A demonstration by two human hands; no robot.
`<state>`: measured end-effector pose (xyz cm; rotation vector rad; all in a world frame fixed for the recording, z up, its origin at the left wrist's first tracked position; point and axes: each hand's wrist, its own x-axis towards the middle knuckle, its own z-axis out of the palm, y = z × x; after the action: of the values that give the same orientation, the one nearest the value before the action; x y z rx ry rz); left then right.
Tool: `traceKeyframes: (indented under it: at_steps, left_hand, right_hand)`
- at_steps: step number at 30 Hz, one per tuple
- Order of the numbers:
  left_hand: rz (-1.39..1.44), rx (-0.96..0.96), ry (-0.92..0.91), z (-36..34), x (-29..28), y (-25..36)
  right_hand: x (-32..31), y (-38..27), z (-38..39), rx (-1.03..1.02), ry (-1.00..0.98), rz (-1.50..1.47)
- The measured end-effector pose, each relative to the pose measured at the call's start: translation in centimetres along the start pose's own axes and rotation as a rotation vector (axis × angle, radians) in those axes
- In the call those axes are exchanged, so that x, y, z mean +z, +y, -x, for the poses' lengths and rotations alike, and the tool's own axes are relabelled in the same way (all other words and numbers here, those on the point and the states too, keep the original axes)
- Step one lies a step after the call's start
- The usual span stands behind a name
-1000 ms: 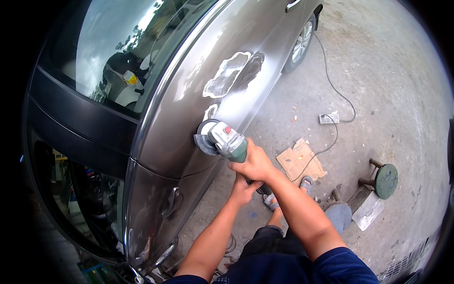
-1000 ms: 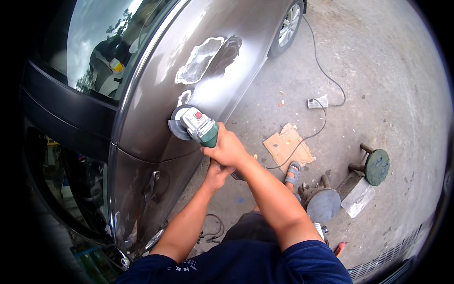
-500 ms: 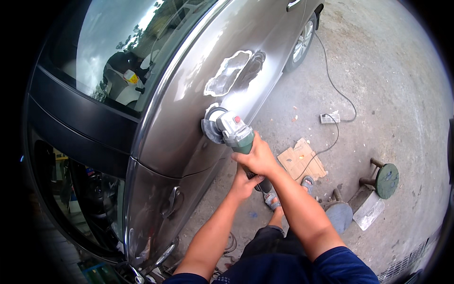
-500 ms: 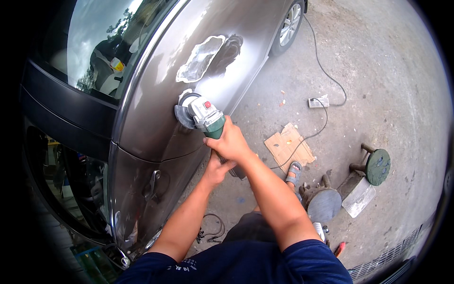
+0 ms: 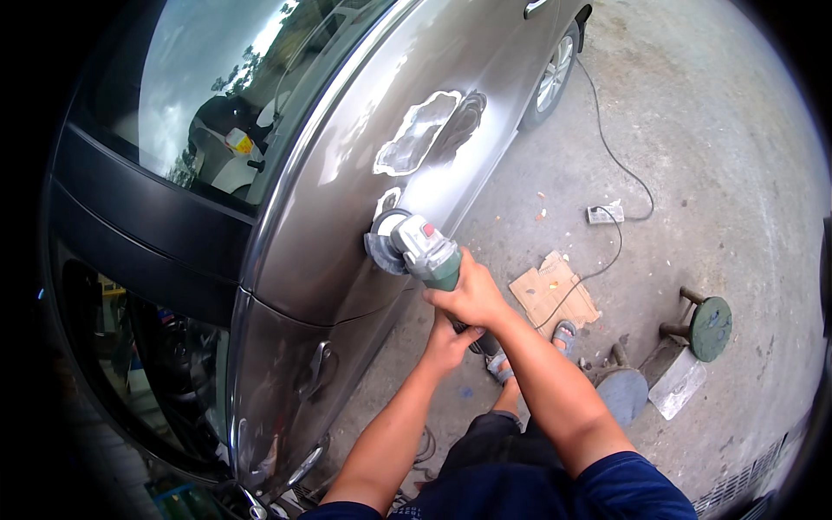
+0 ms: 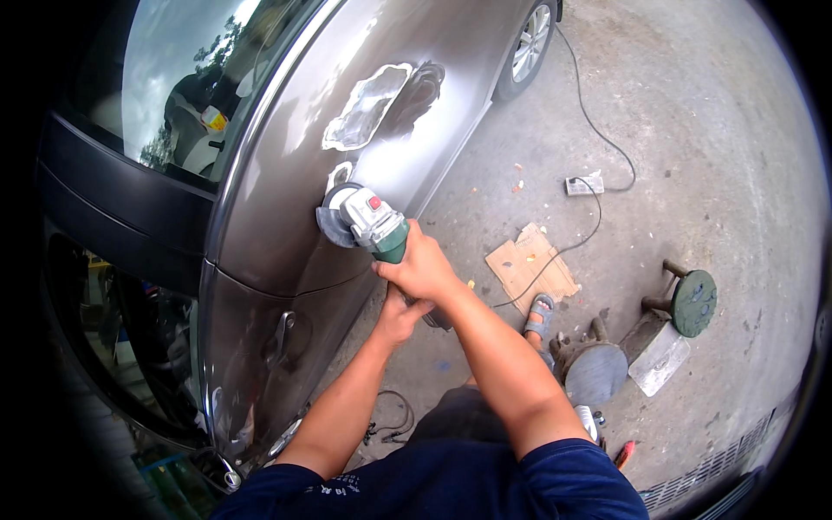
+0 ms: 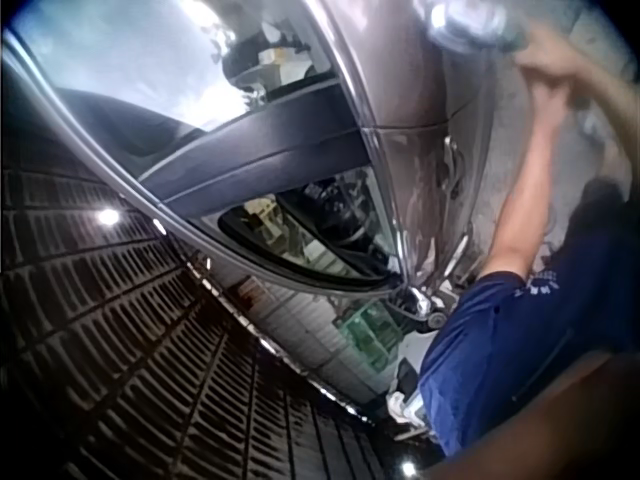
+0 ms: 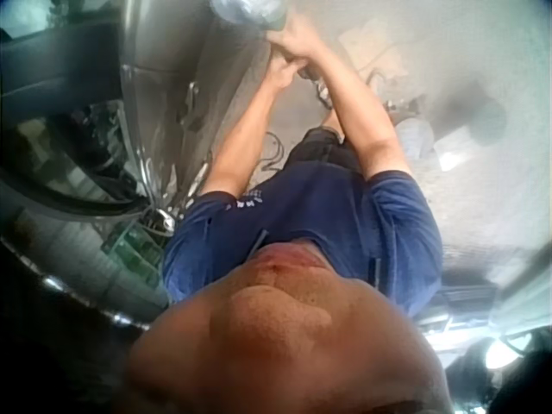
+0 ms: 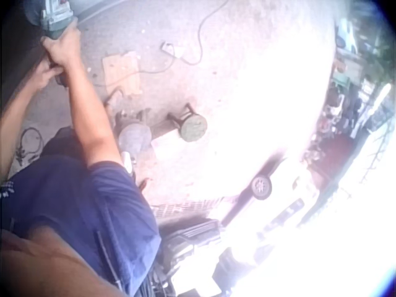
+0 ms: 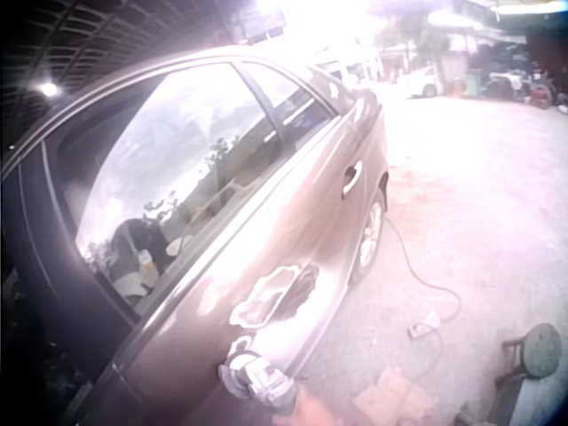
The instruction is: The person uses an angle grinder to sand the surface of a car door, removing paint and smoothing the metal. They move the tool across several spots on the door, creating white patches of bare metal, and occasionally pause to wipe the area with their hand.
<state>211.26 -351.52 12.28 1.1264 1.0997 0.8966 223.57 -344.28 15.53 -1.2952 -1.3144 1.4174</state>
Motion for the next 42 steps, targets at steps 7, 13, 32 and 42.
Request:
traceKeyframes:
  at_steps: [7, 13, 32, 42]
  left_hand:
    - [-0.083, 0.022, 0.006, 0.6, -0.7, -1.0]
    - [-0.068, -0.047, -0.041, -0.1, -0.8, 1.0]
    - [-0.077, -0.104, -0.031, 6.6, -1.3, -3.0]
    - [-0.042, -0.077, -0.04, 9.0, -2.9, 1.1]
  right_hand:
    - [0.2, -0.5, 0.4, -0.011, -0.012, -0.017]
    - [-0.1, -0.6, -0.3, 0.054, 0.021, -0.071]
    - [2.3, 0.0, 5.4, 0.033, -0.052, 0.039]
    - [5.3, -3.5, 6.7, 0.004, -0.066, 0.125]
